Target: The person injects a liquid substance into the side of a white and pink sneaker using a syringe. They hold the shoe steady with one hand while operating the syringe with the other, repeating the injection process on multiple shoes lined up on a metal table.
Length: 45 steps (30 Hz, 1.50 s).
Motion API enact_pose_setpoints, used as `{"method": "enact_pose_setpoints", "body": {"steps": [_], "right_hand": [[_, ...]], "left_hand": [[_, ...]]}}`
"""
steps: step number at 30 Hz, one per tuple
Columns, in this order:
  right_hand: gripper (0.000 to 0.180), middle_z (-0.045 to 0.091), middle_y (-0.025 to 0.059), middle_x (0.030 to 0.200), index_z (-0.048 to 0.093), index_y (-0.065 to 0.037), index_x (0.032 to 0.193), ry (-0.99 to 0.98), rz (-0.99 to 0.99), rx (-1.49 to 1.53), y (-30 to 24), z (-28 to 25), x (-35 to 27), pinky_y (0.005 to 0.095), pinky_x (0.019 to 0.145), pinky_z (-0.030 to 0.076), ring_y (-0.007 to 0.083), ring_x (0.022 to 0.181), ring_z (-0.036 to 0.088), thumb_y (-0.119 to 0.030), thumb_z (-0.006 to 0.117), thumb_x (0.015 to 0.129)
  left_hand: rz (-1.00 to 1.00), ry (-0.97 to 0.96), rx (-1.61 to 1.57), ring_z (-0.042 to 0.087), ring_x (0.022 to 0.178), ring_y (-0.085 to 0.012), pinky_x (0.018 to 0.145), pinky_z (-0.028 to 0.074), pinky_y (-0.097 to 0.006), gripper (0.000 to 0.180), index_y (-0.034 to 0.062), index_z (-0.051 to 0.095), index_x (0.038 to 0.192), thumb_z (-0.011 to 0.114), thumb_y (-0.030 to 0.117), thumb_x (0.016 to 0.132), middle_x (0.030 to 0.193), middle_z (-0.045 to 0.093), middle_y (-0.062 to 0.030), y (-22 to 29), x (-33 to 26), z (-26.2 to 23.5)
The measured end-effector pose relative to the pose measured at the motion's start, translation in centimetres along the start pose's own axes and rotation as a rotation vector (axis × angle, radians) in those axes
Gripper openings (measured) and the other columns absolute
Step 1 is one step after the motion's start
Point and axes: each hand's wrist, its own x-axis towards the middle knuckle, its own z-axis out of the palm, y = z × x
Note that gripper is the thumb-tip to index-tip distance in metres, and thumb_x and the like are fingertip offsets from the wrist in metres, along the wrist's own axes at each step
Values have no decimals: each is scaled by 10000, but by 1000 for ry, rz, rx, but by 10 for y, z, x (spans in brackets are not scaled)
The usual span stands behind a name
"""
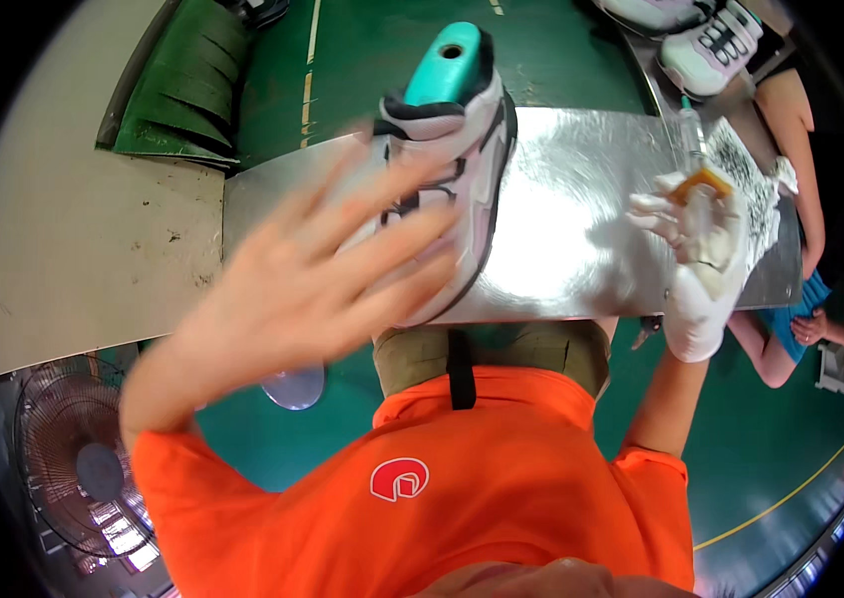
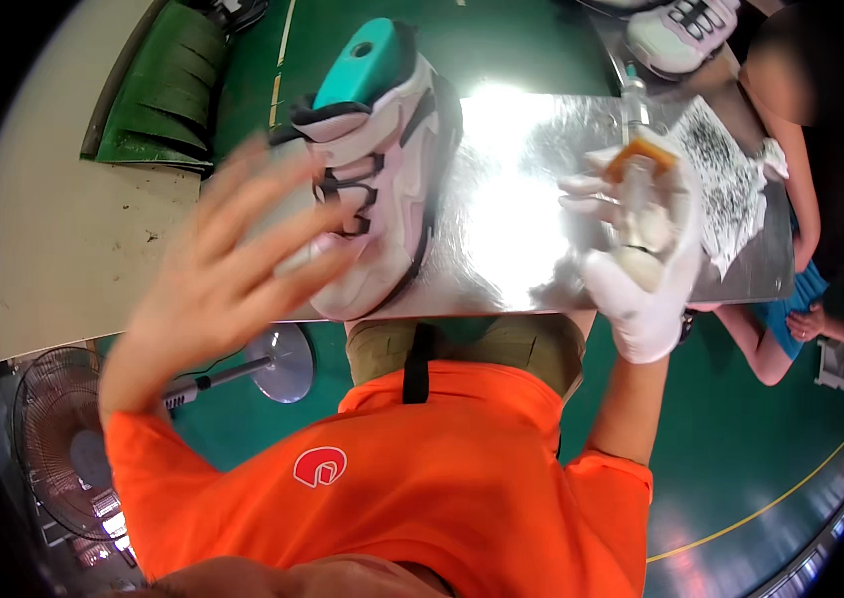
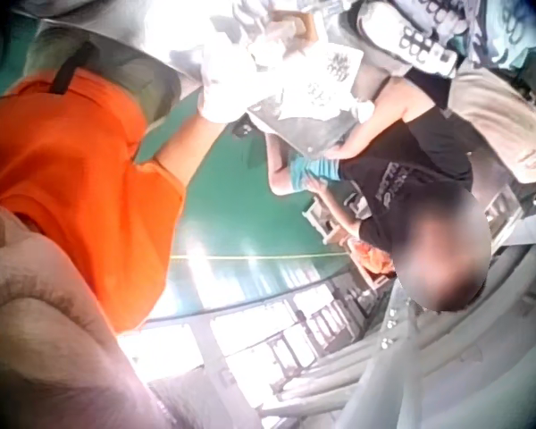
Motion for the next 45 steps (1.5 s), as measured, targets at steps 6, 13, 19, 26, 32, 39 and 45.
{"method": "enact_pose_setpoints", "body": {"steps": [6,13,19,26,32,39,45], "right_hand": [[869,505,130,1203,339,-36,1422,-45,120,40,5,2,-30,315,854,517,197,1003,589,23,687,628],[880,503,97,1218,371,-57,1452,-136,46,-274,5,1,-25,309,878,504,188,988,565,-24,731,650],[623,484,159,1199,589,-120,1249,-403,-210,-677,-4,21,2,354,858,513,267,961,587,-10,700,647],[508,482,236,1224,683,-126,1100,-590,-327,-903,-3,49,34,367,857,511,369,989,604,38,611,624],[515,519,238,1179,691,-167,1109,-769,-504,-963,-7,75,50,379,838,494,390,1023,563,48,624,646],[478,560,163,1127,702,-180,1087,-830,-513,-983,-2,83,53,404,784,500,360,1015,575,50,635,674],[397,575,138,1109,717,-179,1038,-836,-557,-1033,-3,84,53,409,776,507,341,989,597,9,642,697]], "left_hand": [[589,-117,649,504,1202,-255,1122,370,-484,415,114,557,1217,597,117,804,1360,504,-75,-79,65,19],[57,96,511,599,982,-272,940,490,-442,440,121,631,1202,623,111,763,1227,610,-123,-44,-16,10],[-188,128,392,580,819,-248,765,534,-351,410,176,640,1127,628,45,739,1116,629,-142,7,-62,25],[-292,154,273,570,821,-235,793,537,-350,448,204,700,1083,682,26,672,1167,627,-106,13,-62,26],[-277,114,232,555,811,-240,781,539,-353,462,184,702,1072,663,30,638,1167,623,-119,7,-59,24],[-268,137,187,550,806,-241,733,539,-350,480,153,696,1056,656,51,588,1152,620,-130,4,-56,23],[-250,178,168,546,811,-247,712,526,-341,462,118,679,1039,652,65,581,1119,610,-133,2,-55,23]]}}
